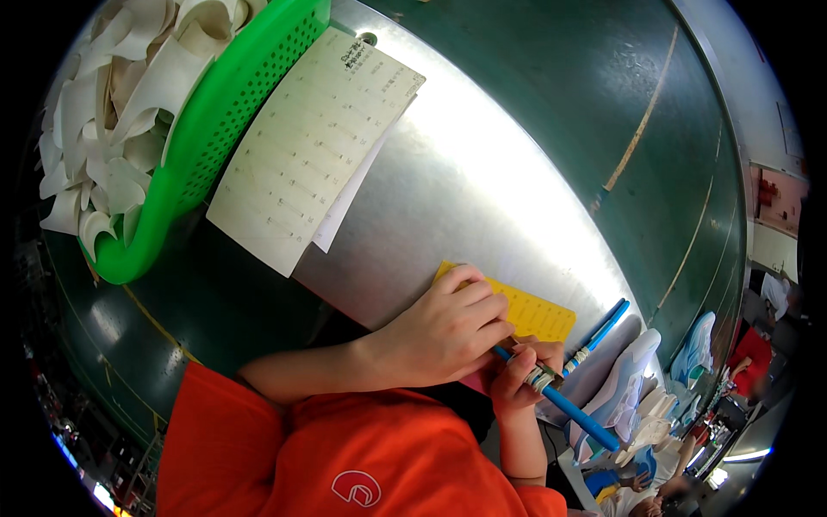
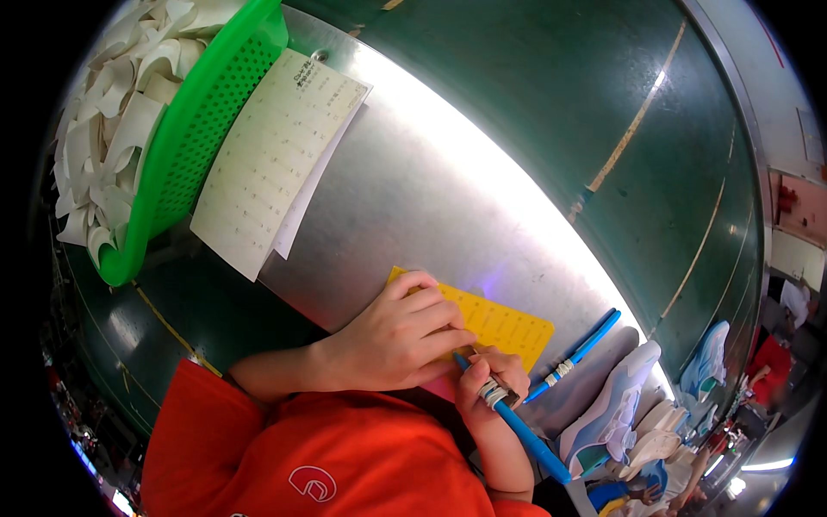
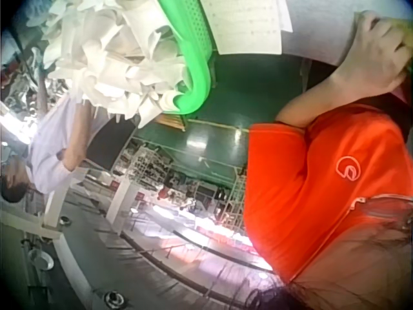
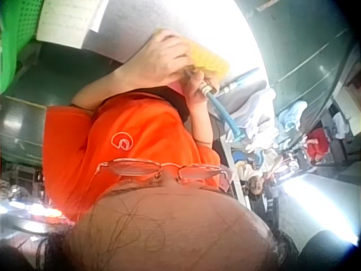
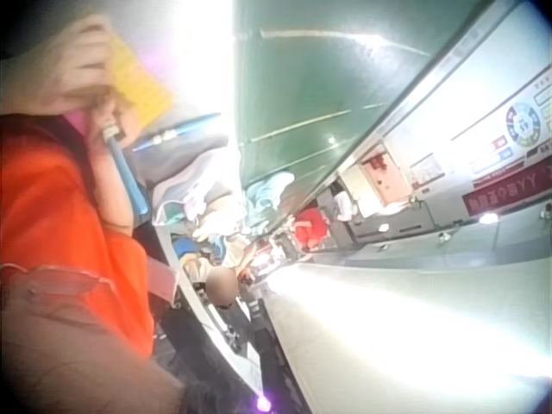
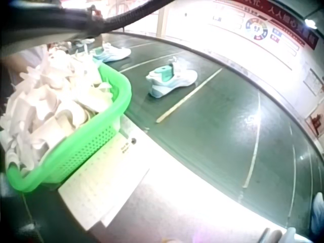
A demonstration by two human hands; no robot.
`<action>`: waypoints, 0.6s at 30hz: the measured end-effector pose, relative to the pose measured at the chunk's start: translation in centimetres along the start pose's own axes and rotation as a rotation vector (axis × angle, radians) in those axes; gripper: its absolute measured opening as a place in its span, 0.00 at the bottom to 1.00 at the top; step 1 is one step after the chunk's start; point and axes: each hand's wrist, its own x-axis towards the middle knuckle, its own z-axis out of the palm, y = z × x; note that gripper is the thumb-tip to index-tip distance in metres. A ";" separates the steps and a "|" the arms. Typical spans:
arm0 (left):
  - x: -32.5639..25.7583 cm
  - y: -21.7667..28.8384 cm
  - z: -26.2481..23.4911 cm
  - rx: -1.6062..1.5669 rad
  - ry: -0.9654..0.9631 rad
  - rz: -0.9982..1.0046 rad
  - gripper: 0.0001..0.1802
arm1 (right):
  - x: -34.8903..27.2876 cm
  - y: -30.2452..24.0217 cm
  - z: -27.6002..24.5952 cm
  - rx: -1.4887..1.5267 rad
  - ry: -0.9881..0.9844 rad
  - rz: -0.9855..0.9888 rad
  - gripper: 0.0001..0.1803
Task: The person uses a blue pen to mark the heel area of light blue and white sneakers moving along a conveyor belt. The person picks up each shoe, applies a mark, and places it back on the belt. A yellow card is briefly handled and written on before the shoe marking resumes.
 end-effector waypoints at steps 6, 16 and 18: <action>0.0 -0.4 0.1 0.010 0.002 0.023 0.07 | 0.2 0.1 0.0 0.018 -0.024 -0.005 0.14; 0.0 -0.5 0.2 0.015 -0.011 0.018 0.07 | 0.4 -0.2 -0.2 0.003 -0.064 0.023 0.14; -0.1 -0.5 0.0 0.011 -0.024 0.020 0.10 | 0.4 -0.2 -0.2 -0.026 -0.054 -0.007 0.14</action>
